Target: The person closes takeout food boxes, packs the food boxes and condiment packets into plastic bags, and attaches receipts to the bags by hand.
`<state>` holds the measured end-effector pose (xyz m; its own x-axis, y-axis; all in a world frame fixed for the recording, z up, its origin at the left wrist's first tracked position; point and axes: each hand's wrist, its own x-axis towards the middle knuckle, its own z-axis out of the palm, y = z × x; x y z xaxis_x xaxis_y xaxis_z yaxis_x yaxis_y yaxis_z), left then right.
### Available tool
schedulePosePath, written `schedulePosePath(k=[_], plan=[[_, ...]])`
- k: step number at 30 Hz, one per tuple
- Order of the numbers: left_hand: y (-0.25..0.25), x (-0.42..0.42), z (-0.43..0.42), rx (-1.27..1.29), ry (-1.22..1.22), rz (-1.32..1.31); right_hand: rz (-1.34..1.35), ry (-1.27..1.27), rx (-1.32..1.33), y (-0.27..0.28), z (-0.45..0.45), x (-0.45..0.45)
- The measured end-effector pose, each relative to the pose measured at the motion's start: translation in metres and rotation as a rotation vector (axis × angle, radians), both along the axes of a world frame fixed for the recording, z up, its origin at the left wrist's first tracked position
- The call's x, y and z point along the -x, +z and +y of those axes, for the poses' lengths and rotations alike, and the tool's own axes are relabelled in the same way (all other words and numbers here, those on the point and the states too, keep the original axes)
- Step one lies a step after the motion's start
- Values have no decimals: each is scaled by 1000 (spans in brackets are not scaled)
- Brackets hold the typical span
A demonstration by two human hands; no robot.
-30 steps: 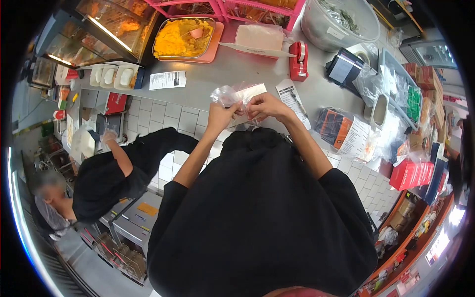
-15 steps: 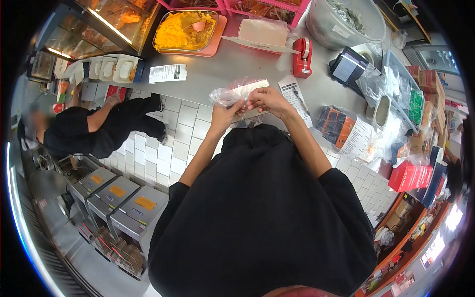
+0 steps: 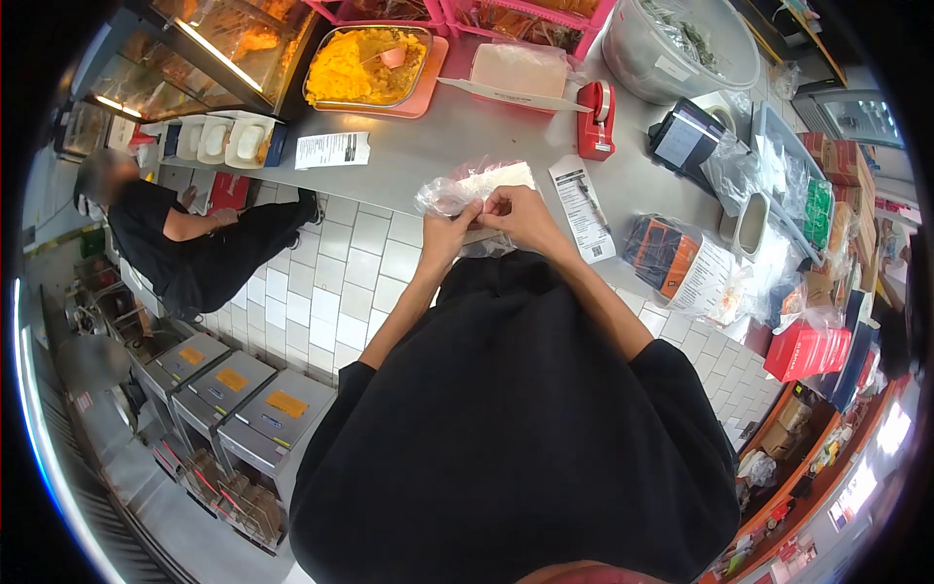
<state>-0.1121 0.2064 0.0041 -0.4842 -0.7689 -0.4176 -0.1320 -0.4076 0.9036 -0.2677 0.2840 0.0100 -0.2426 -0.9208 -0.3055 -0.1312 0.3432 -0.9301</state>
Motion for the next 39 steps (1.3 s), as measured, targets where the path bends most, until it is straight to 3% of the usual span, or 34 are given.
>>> schedulePosePath(k=[7, 11, 15, 18, 21, 22, 24, 26, 28, 30, 33, 36, 37, 39], plan=[[-10, 4, 1, 141, -75, -83, 449, -137, 185, -3, -5, 3], [-1, 8, 2, 201, -145, -14, 441, -123, 168, -8, -3, 9], [-16, 1, -12, 128, -224, -205, 562, -243, 186, -16, -3, 2], [16, -8, -15, 649, -494, -553, 533, -286, 235, -25, 3, 22], [39, -14, 17, 564, -455, -237, 499, -471, 129, -16, 28, 58], [64, 1, 22, -69, -617, -158, 501, -543, 62, -11, 41, 71], [63, 44, 49, -366, -590, 253, 707, -467, -61, -35, 66, 91], [37, 94, 68, -617, -483, 269, 832, -425, -128, -67, 80, 95], [-35, 149, 86, -655, -215, 116, 894, -404, -143, -92, 96, 97], [-123, 203, 101, -430, 110, -225, 921, -423, -142, -103, 103, 100], [-117, 233, 107, 42, 340, -686, 761, -442, -185, -107, 110, 102], [-131, 228, 97, -116, 209, -604, 743, -434, -161, -111, 116, 106], [-109, 220, 93, -59, 66, -646, 729, -439, -139, -114, 119, 108], [-104, 211, 93, 147, 10, -649, 838, -655, -113, -118, 119, 108]])
